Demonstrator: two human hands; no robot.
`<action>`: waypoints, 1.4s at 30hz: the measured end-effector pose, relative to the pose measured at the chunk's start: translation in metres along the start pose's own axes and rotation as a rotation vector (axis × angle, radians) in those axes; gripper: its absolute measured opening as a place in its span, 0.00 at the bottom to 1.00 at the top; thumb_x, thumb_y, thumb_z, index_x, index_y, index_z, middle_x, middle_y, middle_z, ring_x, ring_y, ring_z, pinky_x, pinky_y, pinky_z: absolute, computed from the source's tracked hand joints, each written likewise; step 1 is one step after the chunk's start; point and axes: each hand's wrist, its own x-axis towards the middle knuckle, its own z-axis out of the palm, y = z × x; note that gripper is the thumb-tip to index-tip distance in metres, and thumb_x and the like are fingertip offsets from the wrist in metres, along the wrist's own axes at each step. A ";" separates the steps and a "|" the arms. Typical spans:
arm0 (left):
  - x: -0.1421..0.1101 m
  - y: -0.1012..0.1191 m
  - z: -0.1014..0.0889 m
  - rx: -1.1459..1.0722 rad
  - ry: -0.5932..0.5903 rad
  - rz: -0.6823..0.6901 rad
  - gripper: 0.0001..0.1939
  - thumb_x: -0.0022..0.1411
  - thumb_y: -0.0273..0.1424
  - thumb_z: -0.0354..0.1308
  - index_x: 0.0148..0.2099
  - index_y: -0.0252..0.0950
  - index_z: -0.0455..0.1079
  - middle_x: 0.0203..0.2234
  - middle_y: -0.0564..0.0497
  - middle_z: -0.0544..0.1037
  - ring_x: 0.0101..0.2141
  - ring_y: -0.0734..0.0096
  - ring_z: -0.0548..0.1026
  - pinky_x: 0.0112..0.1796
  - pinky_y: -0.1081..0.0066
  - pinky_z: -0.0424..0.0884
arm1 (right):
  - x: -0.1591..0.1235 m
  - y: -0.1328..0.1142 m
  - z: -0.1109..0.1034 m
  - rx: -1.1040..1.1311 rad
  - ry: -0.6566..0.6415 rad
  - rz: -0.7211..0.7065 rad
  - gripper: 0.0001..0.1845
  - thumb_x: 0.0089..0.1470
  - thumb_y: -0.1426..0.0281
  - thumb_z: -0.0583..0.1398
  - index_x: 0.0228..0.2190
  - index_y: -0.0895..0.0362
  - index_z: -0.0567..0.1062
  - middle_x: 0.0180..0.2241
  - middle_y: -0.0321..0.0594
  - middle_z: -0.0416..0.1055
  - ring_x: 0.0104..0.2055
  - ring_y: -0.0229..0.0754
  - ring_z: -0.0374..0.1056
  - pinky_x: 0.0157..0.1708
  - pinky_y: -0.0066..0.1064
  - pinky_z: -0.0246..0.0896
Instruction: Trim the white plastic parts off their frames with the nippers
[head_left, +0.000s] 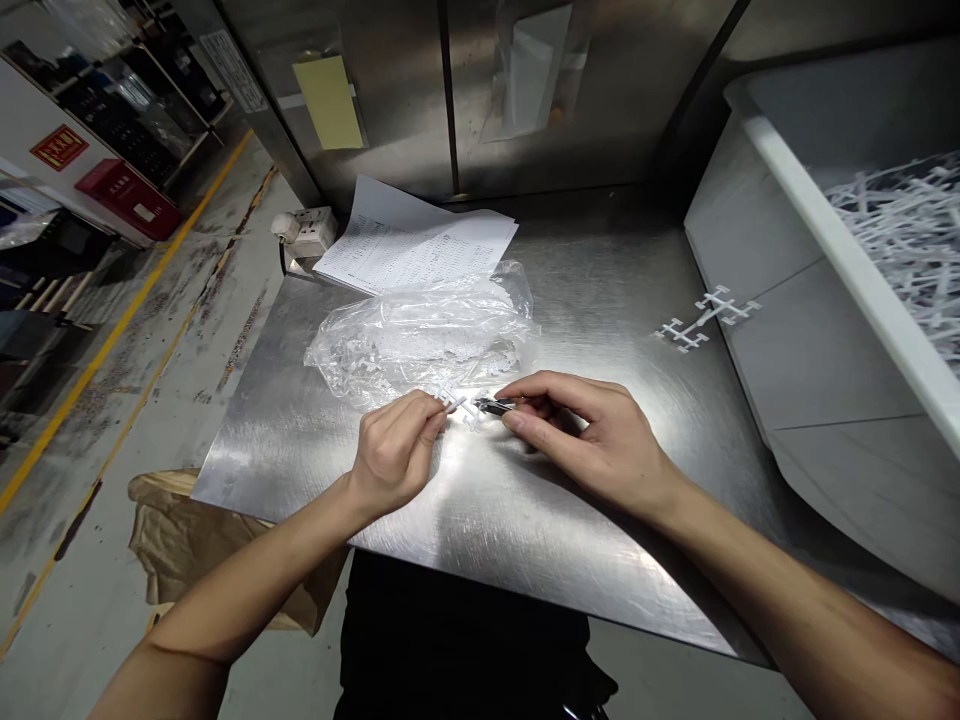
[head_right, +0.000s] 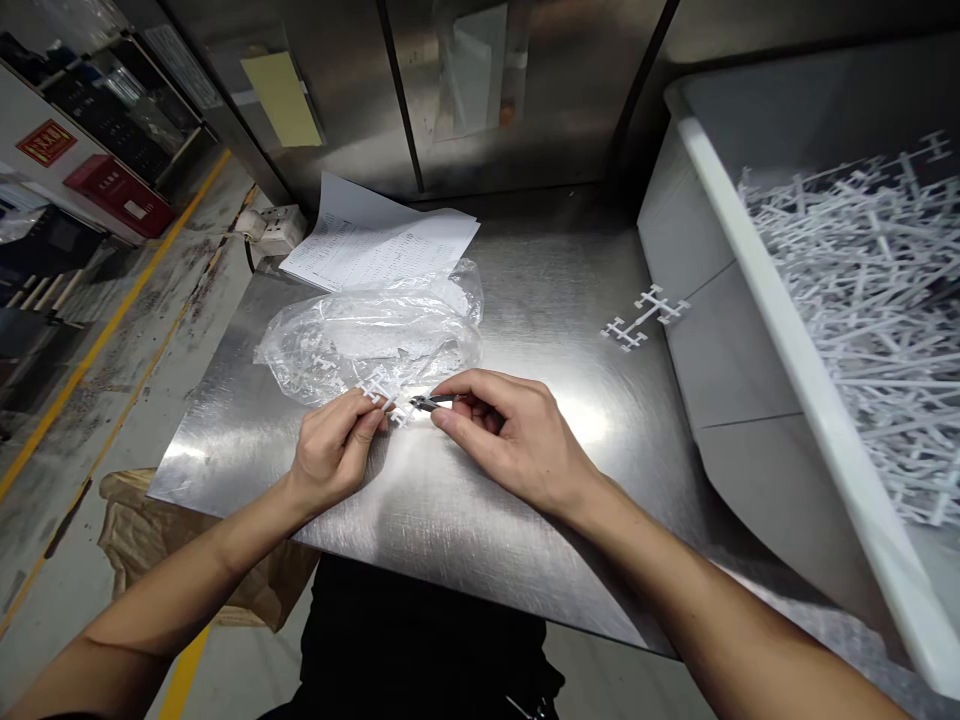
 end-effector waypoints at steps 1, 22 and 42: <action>0.000 0.000 0.000 0.003 -0.003 0.002 0.10 0.79 0.22 0.53 0.42 0.37 0.70 0.29 0.52 0.77 0.29 0.72 0.75 0.31 0.71 0.70 | 0.000 0.000 0.000 -0.005 0.000 0.000 0.10 0.65 0.62 0.69 0.44 0.53 0.86 0.29 0.39 0.79 0.29 0.43 0.71 0.29 0.36 0.65; -0.003 -0.001 0.000 -0.019 -0.033 -0.129 0.06 0.78 0.27 0.59 0.46 0.35 0.77 0.30 0.53 0.82 0.27 0.75 0.79 0.29 0.74 0.70 | 0.003 0.008 0.004 0.128 -0.013 0.167 0.13 0.65 0.58 0.69 0.39 0.54 0.86 0.26 0.36 0.75 0.29 0.42 0.68 0.29 0.34 0.58; -0.003 0.000 0.001 0.038 -0.019 -0.041 0.07 0.78 0.26 0.58 0.45 0.34 0.77 0.31 0.51 0.83 0.28 0.72 0.79 0.31 0.71 0.70 | -0.002 0.004 0.006 0.141 -0.092 0.124 0.13 0.65 0.58 0.69 0.43 0.54 0.87 0.28 0.37 0.77 0.29 0.41 0.69 0.29 0.35 0.60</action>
